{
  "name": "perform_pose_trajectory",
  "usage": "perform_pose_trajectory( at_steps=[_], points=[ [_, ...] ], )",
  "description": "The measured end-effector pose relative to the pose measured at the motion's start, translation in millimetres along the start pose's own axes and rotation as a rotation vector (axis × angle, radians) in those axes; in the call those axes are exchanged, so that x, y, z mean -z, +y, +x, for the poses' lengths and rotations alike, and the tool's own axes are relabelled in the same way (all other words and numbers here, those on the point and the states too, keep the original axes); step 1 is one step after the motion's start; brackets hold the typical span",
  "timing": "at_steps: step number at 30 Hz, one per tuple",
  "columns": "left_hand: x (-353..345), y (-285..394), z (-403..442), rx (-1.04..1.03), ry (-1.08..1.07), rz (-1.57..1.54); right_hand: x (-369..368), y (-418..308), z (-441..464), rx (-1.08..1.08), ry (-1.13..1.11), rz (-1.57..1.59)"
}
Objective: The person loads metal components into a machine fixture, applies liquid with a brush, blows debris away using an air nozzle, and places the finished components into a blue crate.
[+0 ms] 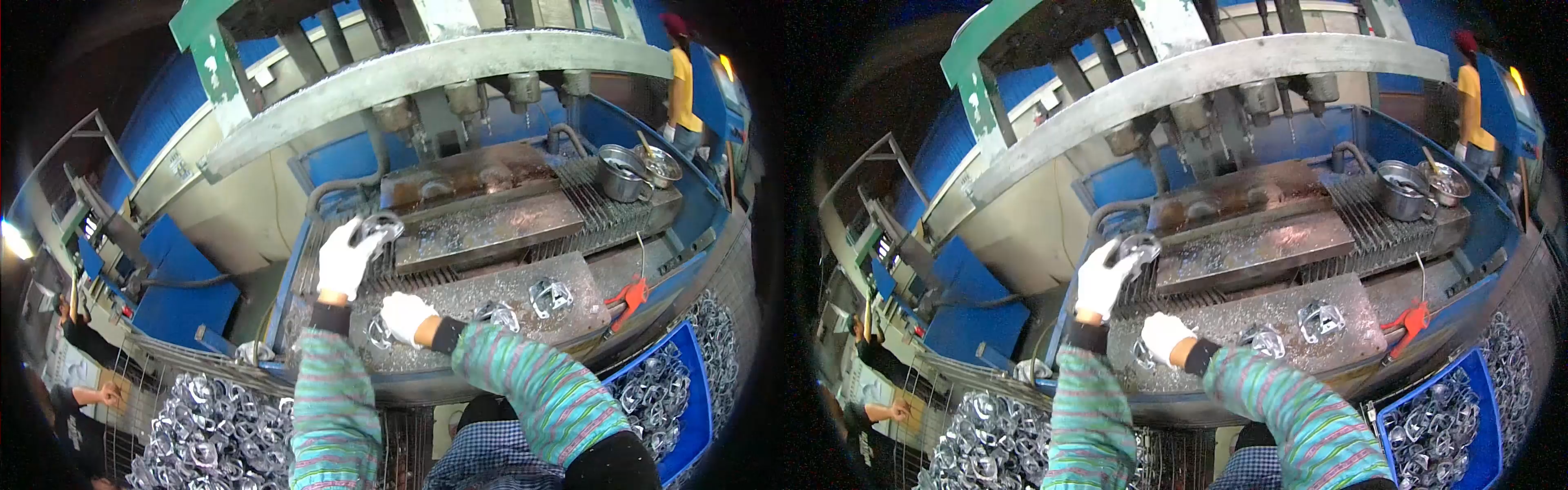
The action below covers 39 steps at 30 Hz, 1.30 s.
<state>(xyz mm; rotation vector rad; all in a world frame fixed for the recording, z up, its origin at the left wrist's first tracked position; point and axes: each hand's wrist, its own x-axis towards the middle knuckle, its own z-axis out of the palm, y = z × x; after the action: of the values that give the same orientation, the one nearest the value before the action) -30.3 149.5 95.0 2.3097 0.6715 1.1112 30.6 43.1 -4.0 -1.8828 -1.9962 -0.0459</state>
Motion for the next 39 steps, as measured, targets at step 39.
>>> perform_pose_trajectory(
  at_steps=[39],
  points=[
    [-111.9, 31.7, 133.2, -0.309, -0.517, 0.268, 108.0, 3.5, -202.1, -0.162, 0.308, -0.047]
  ],
)
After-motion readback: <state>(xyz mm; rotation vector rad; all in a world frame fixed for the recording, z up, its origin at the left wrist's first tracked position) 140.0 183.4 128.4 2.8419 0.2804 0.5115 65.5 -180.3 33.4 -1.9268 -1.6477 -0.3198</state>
